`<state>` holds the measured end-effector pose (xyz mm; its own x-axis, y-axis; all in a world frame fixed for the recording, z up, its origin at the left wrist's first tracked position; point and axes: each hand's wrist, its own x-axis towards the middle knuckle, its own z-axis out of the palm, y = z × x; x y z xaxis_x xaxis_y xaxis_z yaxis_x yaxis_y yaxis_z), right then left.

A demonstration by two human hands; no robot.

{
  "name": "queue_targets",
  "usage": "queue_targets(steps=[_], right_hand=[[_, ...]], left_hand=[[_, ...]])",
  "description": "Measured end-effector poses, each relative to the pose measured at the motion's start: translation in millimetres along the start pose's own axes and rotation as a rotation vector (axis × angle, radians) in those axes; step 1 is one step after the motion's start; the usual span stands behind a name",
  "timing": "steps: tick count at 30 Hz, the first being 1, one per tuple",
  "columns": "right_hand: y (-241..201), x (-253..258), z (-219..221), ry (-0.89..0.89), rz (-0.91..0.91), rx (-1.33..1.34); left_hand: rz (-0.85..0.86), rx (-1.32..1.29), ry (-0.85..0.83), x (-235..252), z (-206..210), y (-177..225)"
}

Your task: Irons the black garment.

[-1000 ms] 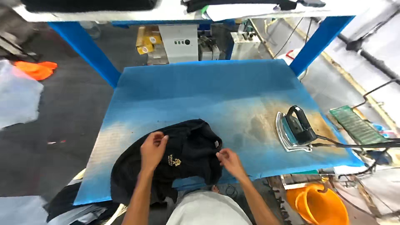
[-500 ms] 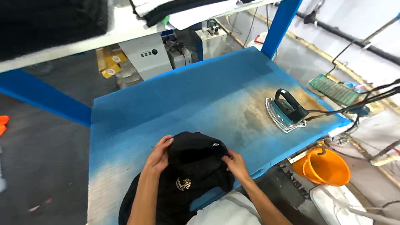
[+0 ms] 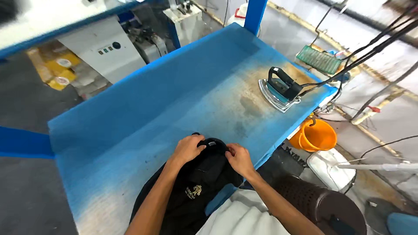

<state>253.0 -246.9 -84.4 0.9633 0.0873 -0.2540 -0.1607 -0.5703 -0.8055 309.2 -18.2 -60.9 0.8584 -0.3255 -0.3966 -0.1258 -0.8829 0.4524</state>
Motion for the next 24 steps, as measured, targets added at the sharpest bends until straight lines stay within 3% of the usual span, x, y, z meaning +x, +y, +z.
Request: queue_targets(steps=[4, 8, 13, 17, 20, 22, 24], right_hand=[[1.4, -12.3, 9.7, 0.131, -0.02, 0.078], [-16.7, -37.7, 23.8, -0.025, -0.067, -0.115], [-27.5, -44.8, 41.6, 0.128, -0.431, -0.223], [-37.8, -24.9, 19.8, 0.319, -0.593, -0.083], [-52.0, -6.2, 6.4, 0.489, -0.801, 0.04], [-48.5, -3.4, 15.7, 0.403, -0.838, 0.058], [-35.4, -9.2, 30.5, 0.193, -0.662, 0.06]], left_hand=[[0.103, 0.02, 0.185, -12.9, -39.0, 16.8], [0.069, 0.093, 0.442, -46.6, -64.4, 48.6], [-0.069, 0.13, 0.65, -85.9, -82.5, 77.8], [-0.19, 0.213, 0.778, -123.8, -112.3, 98.2], [-0.18, 0.078, 0.892, -152.4, -134.5, 119.4], [-0.189, -0.08, 0.922, -160.3, -128.3, 126.9], [-0.259, -0.218, 0.929, -152.1, -108.3, 115.2]])
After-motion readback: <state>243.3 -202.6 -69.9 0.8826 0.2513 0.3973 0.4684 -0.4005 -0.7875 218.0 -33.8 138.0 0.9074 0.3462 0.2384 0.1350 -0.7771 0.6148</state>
